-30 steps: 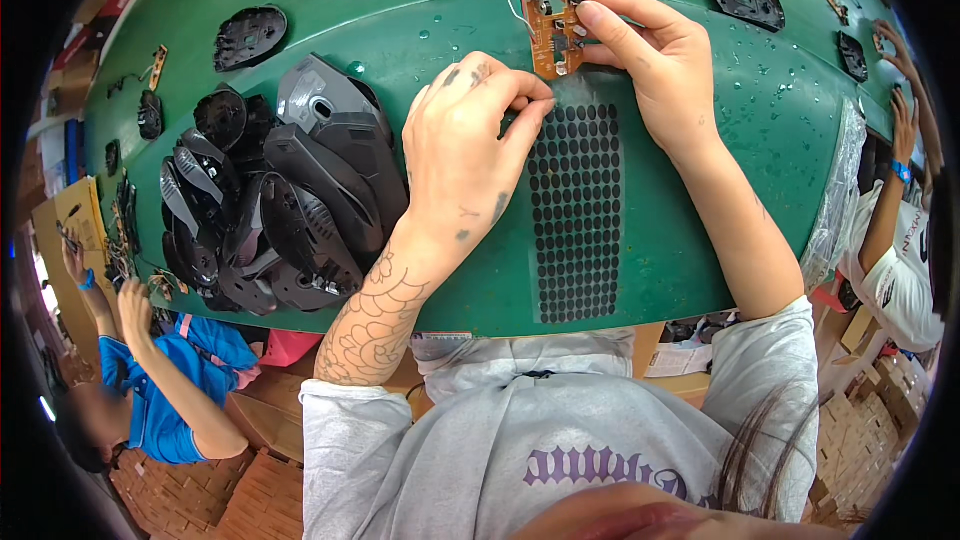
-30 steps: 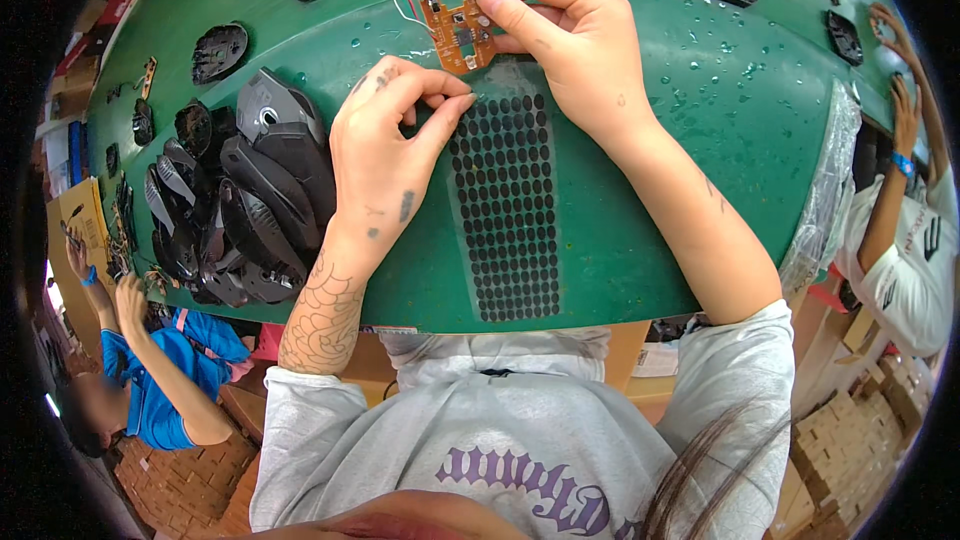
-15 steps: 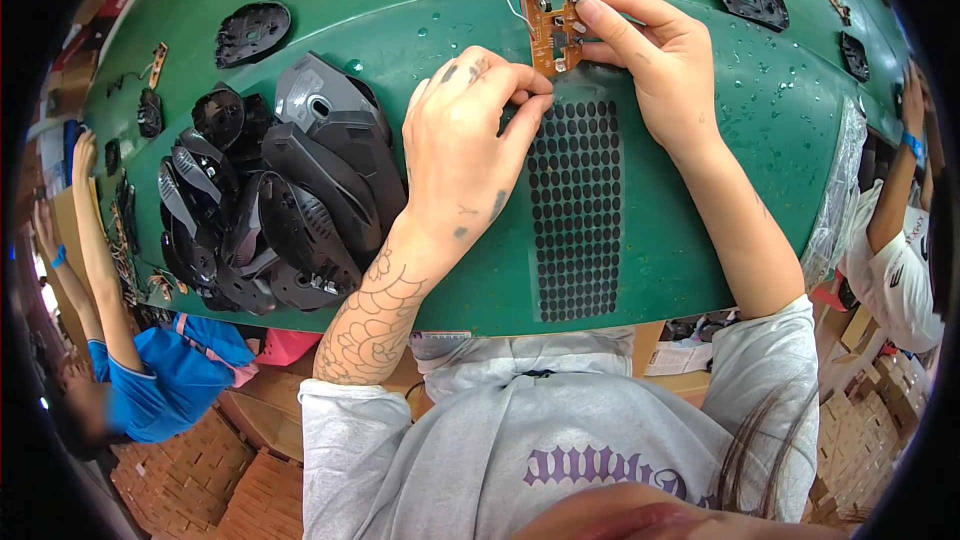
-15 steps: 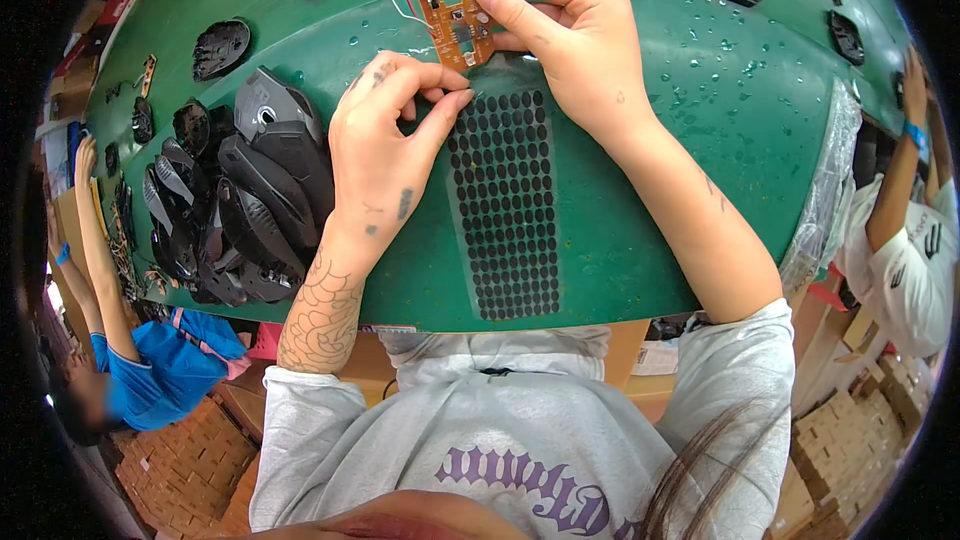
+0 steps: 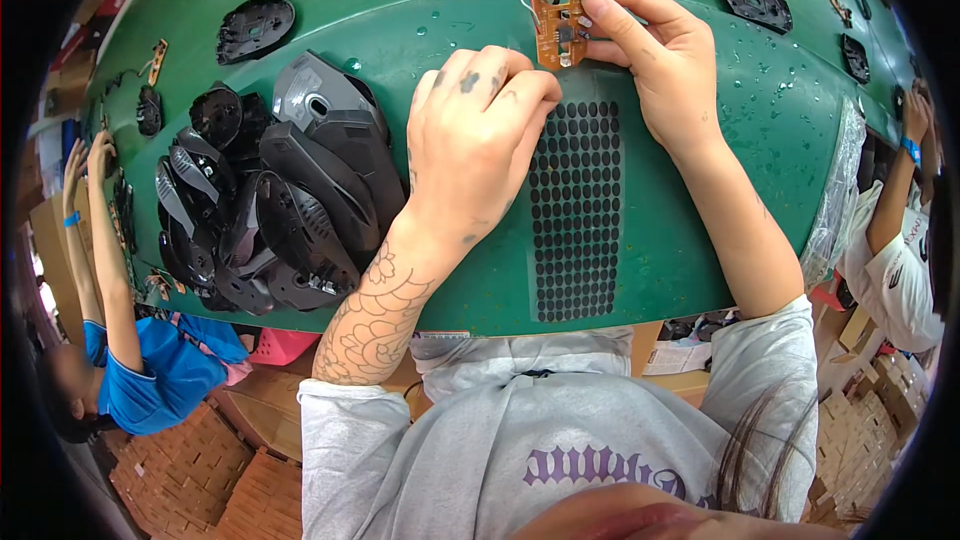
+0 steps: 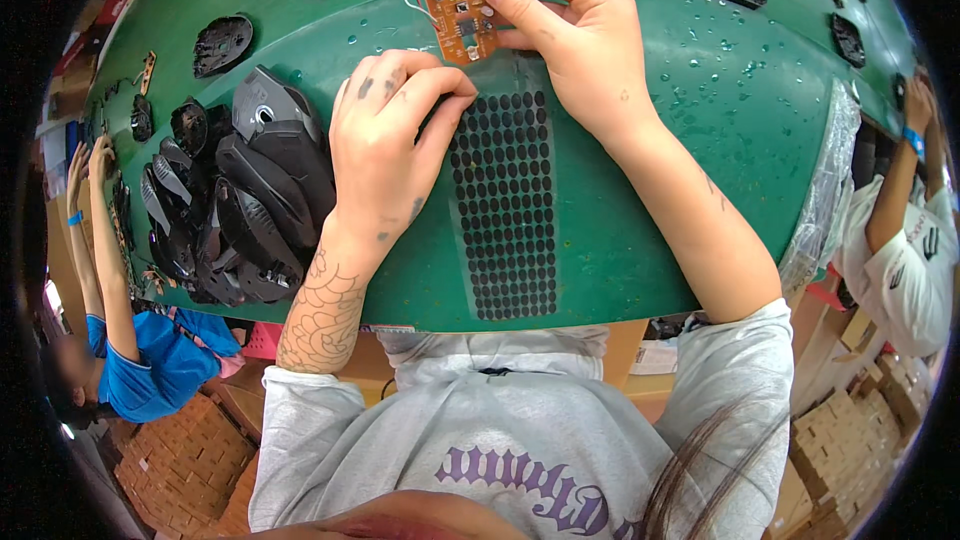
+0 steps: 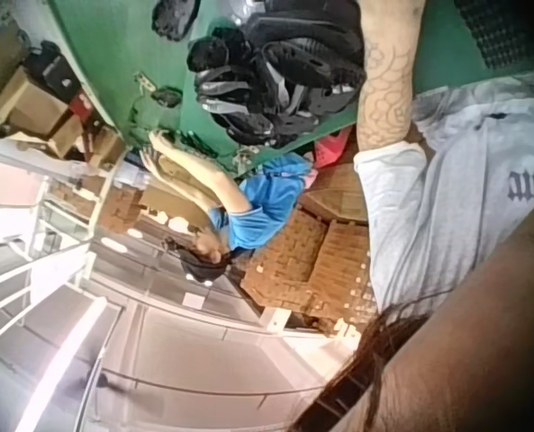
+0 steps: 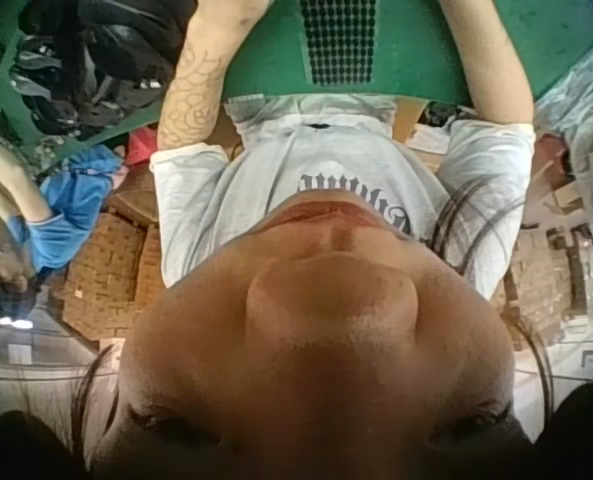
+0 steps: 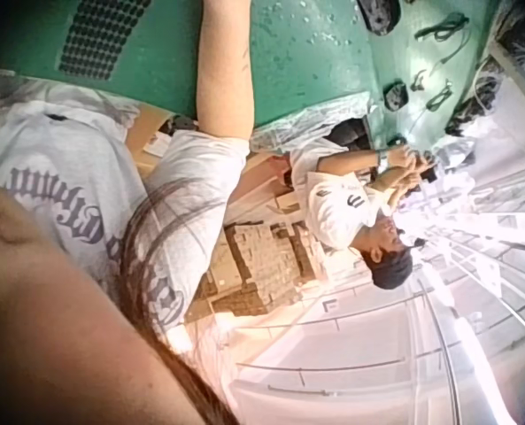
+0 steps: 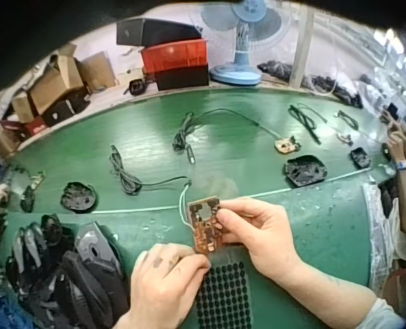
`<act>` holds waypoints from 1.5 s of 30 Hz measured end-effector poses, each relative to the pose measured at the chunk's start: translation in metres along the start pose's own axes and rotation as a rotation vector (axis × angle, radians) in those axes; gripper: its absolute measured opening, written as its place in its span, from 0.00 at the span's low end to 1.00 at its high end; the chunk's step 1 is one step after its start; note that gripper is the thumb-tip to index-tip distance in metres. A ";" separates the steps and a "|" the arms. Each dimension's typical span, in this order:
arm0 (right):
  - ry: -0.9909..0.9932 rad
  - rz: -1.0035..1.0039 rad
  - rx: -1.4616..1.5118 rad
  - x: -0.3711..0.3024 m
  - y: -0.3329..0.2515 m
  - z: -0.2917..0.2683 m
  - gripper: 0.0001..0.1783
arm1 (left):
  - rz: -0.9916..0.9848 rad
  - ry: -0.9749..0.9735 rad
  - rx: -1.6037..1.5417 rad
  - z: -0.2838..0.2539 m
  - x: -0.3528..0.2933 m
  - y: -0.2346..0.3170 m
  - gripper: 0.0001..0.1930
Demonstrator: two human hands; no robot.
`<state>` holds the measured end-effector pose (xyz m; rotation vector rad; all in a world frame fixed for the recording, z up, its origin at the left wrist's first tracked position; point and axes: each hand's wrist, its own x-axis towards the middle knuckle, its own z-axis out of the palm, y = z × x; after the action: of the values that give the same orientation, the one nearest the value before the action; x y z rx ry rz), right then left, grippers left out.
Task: The user is manually assembling electronic components onto printed circuit boards at a factory workbench.
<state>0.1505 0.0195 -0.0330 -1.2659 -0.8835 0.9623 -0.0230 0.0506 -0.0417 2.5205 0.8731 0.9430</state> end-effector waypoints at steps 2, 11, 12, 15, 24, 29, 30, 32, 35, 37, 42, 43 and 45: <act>0.006 0.001 0.011 0.000 0.000 0.000 0.14 | 0.027 0.015 0.005 0.001 0.001 0.001 0.06; 0.007 0.054 -0.005 -0.001 -0.005 0.003 0.14 | -0.356 0.132 -0.494 -0.011 0.006 0.006 0.06; 0.004 0.076 -0.038 -0.002 -0.007 0.004 0.13 | -0.490 0.179 -0.612 -0.012 0.007 0.007 0.06; -0.018 0.093 -0.087 -0.001 -0.010 0.006 0.13 | -0.618 0.256 -0.746 -0.015 0.008 0.006 0.06; -0.054 0.018 -0.142 -0.004 -0.007 0.006 0.12 | -0.495 0.320 -0.774 -0.009 0.006 -0.003 0.09; -0.070 0.021 -0.186 -0.005 -0.007 0.006 0.11 | -0.505 0.313 -0.784 -0.008 0.005 -0.003 0.10; -0.071 0.017 -0.185 -0.005 -0.007 0.006 0.11 | -0.504 0.314 -0.775 -0.008 0.005 -0.003 0.10; -0.075 0.009 -0.182 -0.005 -0.007 0.007 0.11 | -0.502 0.317 -0.756 -0.008 0.005 -0.004 0.11; -0.073 0.003 -0.192 -0.006 -0.007 0.007 0.11 | -0.497 0.313 -0.746 -0.008 0.004 -0.005 0.11; -0.066 0.001 -0.211 -0.006 -0.008 0.007 0.11 | -0.489 0.301 -0.745 -0.008 0.004 -0.006 0.11; -0.068 -0.014 -0.215 -0.006 -0.008 0.007 0.11 | -0.498 0.283 -0.740 -0.008 0.004 -0.004 0.12; -0.069 -0.019 -0.213 -0.006 -0.008 0.007 0.10 | -0.502 0.279 -0.739 -0.008 0.004 -0.004 0.12; -0.065 -0.019 -0.222 -0.005 -0.008 0.007 0.10 | -0.505 0.278 -0.744 -0.008 0.005 -0.004 0.13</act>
<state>0.1431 0.0163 -0.0242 -1.4170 -1.0740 0.9135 -0.0271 0.0569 -0.0353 1.4808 0.9424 1.1708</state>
